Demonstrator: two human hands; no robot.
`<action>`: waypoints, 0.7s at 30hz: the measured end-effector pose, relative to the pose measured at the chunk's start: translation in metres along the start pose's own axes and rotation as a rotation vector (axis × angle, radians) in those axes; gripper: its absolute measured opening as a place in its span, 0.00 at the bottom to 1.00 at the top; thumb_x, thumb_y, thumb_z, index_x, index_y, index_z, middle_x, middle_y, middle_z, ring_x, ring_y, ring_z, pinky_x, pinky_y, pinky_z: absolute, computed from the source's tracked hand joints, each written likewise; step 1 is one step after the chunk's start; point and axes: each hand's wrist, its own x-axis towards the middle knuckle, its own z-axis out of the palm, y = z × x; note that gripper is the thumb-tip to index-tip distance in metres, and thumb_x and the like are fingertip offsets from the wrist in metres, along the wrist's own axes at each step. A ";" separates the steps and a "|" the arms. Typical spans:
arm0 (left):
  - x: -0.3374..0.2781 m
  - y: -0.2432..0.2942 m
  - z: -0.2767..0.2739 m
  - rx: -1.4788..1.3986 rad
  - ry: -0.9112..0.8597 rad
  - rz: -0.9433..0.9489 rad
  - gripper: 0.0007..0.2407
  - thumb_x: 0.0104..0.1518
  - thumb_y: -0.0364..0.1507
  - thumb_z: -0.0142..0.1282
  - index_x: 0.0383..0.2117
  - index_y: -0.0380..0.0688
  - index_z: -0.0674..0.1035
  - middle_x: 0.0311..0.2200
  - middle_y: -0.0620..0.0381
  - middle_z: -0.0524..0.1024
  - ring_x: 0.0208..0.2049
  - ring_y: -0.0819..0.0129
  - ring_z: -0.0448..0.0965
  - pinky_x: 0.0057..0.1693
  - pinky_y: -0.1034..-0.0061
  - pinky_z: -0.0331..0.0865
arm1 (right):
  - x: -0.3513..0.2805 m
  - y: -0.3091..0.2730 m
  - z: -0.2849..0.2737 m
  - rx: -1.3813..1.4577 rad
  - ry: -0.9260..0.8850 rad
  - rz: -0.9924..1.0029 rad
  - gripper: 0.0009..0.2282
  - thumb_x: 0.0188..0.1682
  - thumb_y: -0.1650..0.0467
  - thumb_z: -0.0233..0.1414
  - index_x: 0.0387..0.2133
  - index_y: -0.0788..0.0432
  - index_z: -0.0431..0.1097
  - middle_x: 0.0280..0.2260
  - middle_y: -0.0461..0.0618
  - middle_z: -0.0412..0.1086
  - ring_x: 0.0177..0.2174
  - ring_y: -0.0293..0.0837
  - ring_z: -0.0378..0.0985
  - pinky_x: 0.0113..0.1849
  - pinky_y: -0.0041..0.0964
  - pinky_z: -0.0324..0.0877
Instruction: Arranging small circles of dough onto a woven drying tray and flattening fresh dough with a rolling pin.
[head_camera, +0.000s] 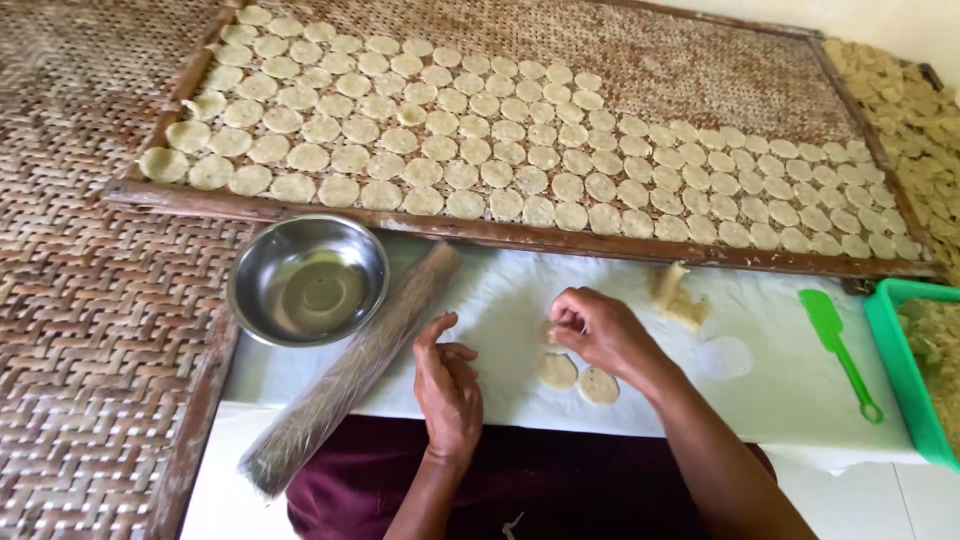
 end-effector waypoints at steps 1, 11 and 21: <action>0.000 0.002 -0.001 -0.001 0.006 0.005 0.25 0.49 0.10 0.38 0.56 0.41 0.68 0.53 0.50 0.73 0.31 0.69 0.79 0.35 0.77 0.74 | -0.001 -0.013 0.001 -0.003 0.002 -0.007 0.06 0.47 0.69 0.59 0.36 0.54 0.72 0.35 0.46 0.76 0.35 0.40 0.83 0.39 0.32 0.82; 0.003 -0.002 0.000 0.012 -0.031 -0.051 0.23 0.54 0.10 0.36 0.56 0.42 0.68 0.53 0.48 0.74 0.30 0.69 0.79 0.39 0.75 0.75 | -0.010 -0.042 0.008 -0.287 0.012 0.044 0.10 0.45 0.70 0.59 0.38 0.54 0.66 0.40 0.47 0.73 0.39 0.41 0.80 0.39 0.40 0.77; 0.002 0.000 -0.001 0.008 -0.046 -0.015 0.27 0.51 0.09 0.38 0.60 0.41 0.66 0.50 0.48 0.75 0.30 0.70 0.79 0.39 0.76 0.76 | 0.005 0.037 -0.011 0.406 0.007 0.186 0.18 0.49 0.76 0.51 0.54 0.53 0.65 0.43 0.51 0.75 0.34 0.40 0.80 0.35 0.37 0.79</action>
